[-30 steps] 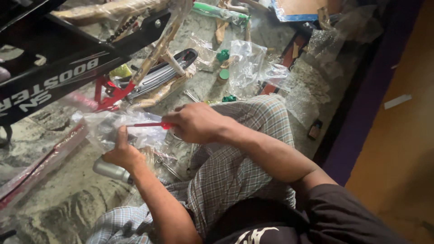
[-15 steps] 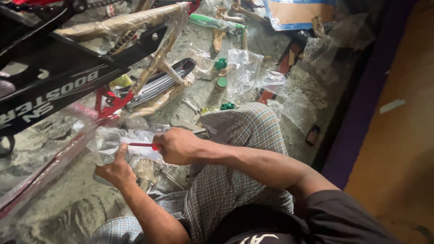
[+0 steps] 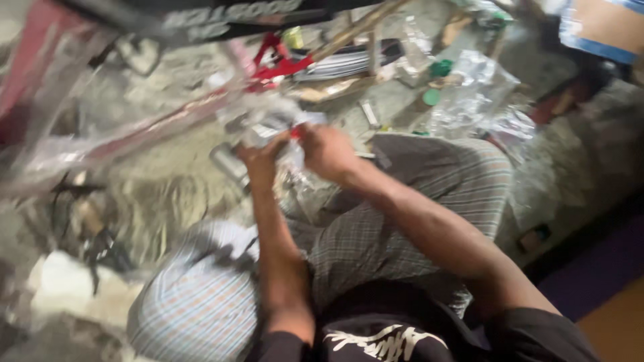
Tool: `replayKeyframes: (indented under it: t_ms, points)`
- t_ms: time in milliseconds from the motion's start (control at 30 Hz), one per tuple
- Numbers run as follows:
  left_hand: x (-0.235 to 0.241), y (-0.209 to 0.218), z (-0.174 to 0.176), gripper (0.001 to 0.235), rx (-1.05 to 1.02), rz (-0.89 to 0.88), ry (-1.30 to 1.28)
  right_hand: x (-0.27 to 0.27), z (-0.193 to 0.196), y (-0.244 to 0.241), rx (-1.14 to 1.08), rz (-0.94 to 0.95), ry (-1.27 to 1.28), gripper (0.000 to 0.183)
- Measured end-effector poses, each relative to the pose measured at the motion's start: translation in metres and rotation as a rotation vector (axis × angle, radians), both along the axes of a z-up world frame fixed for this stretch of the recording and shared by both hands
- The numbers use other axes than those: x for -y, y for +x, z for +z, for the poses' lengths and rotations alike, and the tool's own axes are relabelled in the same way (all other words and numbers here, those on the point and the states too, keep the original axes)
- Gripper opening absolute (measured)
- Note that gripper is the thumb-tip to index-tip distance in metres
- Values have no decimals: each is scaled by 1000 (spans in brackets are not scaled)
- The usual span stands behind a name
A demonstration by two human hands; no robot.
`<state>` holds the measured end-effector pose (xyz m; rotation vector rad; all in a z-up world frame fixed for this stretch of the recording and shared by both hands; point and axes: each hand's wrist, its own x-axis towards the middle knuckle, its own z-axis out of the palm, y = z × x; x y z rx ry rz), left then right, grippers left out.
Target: The person sits on the floor and assembles a bicycle, using a red screwdriver to tighten bolts on the crankset and chain guard. They handle the chain, pedals, and crank arms, and remove protective plastic wrapping from the frame.
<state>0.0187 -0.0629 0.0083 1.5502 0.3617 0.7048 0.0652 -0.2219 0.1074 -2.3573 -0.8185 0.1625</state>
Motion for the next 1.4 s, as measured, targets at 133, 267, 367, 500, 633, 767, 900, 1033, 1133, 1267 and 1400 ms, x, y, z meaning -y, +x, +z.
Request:
replayKeyframes:
  t_ms: [133,267,367,500,633,767,900,1033,1133,1267,1400]
  points:
    - [4,0,21,54,-26,-16,-116,10,-9,12,-300,-45,110,37]
    - [-16,-7,27,64,-8,157,302,20,-51,-1,-700,53,-57,32]
    - [-32,-13,31,59,17,205,387,29,-107,-2,-513,189,-299,37]
    - [-38,-20,34,62,33,93,318,39,-179,3,-352,210,-376,26]
    - [-44,-30,23,67,62,-60,-171,35,-170,44,-58,236,-669,27]
    - [-59,-38,-16,58,246,-163,-624,28,-85,87,-5,-353,149,27]
    - [-54,-29,-50,39,610,-124,-460,12,-14,63,-596,51,451,45]
    - [-32,-11,-53,49,503,-226,-864,-13,-10,18,-902,-31,522,43]
    - [-12,-3,-49,48,264,-70,-859,-18,-23,15,-748,-86,572,40]
    - [8,-5,-48,54,97,-35,-896,-28,-38,25,-625,-162,765,25]
    - [26,-4,-48,57,120,-235,-781,-29,-48,23,-353,-53,658,19]
